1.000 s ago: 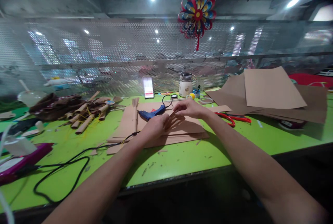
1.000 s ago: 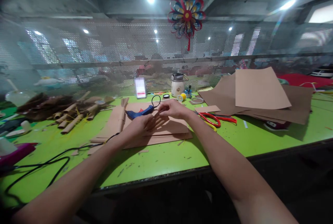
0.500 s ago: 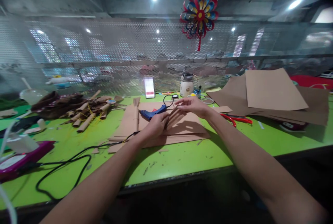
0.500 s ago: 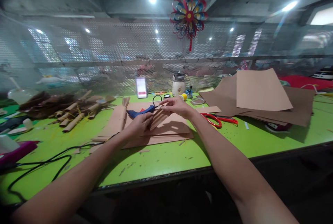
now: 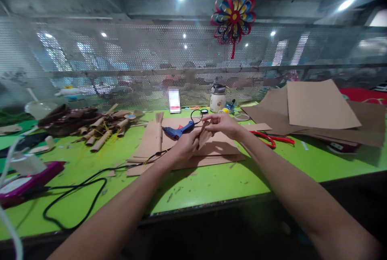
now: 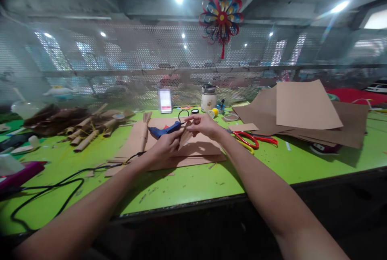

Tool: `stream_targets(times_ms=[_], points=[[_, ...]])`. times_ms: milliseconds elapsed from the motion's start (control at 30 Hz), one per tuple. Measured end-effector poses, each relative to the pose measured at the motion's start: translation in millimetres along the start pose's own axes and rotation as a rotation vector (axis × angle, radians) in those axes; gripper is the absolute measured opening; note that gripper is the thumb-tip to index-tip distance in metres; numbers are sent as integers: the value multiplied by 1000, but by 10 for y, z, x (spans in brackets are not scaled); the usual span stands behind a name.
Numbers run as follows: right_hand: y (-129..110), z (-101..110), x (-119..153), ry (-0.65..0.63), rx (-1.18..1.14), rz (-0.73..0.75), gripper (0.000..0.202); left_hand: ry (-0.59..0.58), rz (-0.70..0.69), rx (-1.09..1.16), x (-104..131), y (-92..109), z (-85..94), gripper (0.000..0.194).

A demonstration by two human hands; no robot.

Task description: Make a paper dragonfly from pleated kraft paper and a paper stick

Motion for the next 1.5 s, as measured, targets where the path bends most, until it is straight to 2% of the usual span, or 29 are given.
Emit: stream_targets(times_ms=[67,267,367,500,633,733,1100,1300,1500], points=[[-29,-9,8,10,-16,18,40,-13,-11,36,-8,15,-5,41],[-58,-47,22,45,-19,30,39,66,-72,13,-12,32,11,39],[-53,-60,5,75,-28,35,35,61,-62,-12,-17,21,0,38],[-78,-49,7,90,12,44,33,120,-60,-54,-14,39,57,34],[-41,-47,37,-21,24,-26,48,130,-23,-60,-1,0,100,33],[-32,-70,53,-96,-9,-18,59,148,-5,-67,6,-52,126,32],[-61,-117,48,-40,-52,44,54,83,83,124,-12,-92,45,33],[-6,-102,26,18,-90,28,57,83,32,164,-3,-46,32,35],[9,-118,21,25,-124,13,55,118,-29,-39,18,21,86,38]])
Point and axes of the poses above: each hand's wrist, its own x-axis away from the middle knuckle, its own z-axis out of the back of the hand, y = z × x, the point moved 6 cm from there along -x, towards the middle knuckle, and after that the axes turned 7 degrees about x, right-handed, at the moved point
